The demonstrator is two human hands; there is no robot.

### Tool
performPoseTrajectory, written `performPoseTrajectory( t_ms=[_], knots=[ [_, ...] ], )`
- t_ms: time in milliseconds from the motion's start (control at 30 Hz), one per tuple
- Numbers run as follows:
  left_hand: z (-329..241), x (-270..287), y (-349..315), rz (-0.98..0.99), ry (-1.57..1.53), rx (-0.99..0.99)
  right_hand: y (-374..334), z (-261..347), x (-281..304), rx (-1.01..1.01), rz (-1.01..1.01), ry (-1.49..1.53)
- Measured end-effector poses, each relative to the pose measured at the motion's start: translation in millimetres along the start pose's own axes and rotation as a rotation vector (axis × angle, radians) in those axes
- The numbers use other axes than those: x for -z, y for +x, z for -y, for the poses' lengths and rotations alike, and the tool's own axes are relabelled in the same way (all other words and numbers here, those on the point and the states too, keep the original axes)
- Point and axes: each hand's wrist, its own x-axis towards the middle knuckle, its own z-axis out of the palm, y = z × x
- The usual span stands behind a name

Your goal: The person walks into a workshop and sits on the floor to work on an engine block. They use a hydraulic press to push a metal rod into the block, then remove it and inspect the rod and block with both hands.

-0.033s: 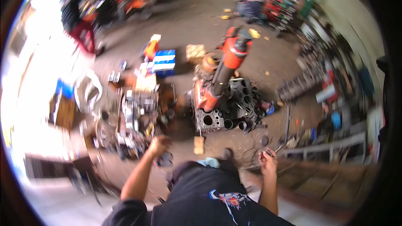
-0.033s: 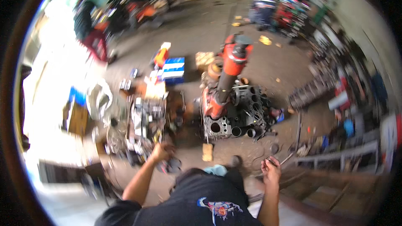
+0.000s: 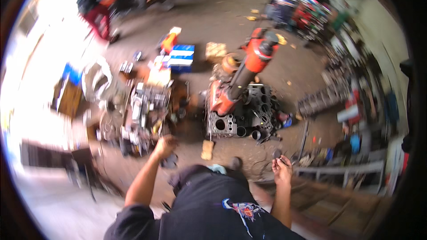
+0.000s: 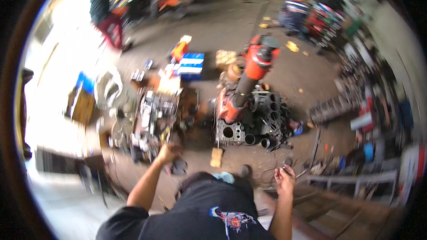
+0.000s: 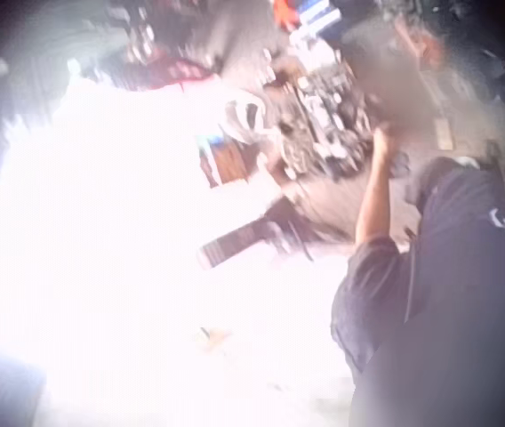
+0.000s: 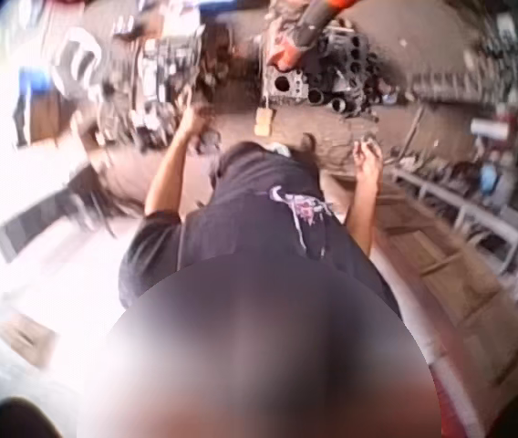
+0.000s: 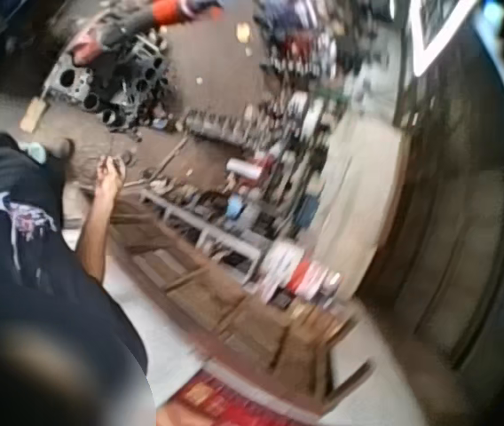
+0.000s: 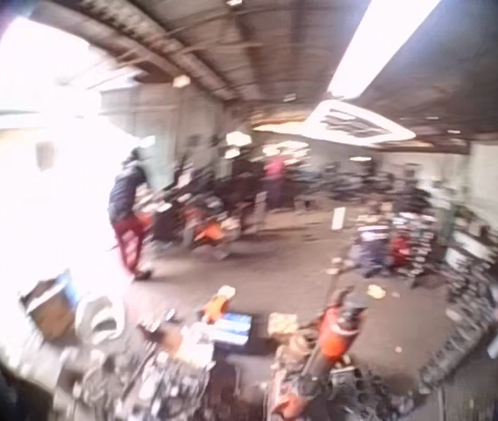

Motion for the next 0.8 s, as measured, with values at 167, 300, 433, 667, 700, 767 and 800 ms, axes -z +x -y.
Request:
performPoseTrajectory(
  t_ms=[167,300,433,667,700,767,800],
  knots=[
    [-10,-104,-23,-0.4,-0.299,0.129,94,55,-21,-0.109,0.331,-0.218],
    [-37,-137,-43,-0.465,-0.215,0.197,110,58,-47,-0.221,0.355,-0.333],
    [-24,-117,-35,-0.554,-0.266,0.296,115,37,-76,-0.267,0.451,-0.443],
    [75,-20,77,-0.639,-0.297,0.37,83,-15,-118,-0.235,0.375,-0.696],
    [89,-7,93,-0.624,-0.364,0.431,75,-24,-121,-0.244,0.362,-0.703],
    [114,15,124,-0.658,-0.368,0.475,57,-39,-123,-0.294,0.289,-0.684],
    [126,28,138,-0.66,-0.191,0.471,47,-45,-123,-0.291,0.274,-0.74]
  ],
)
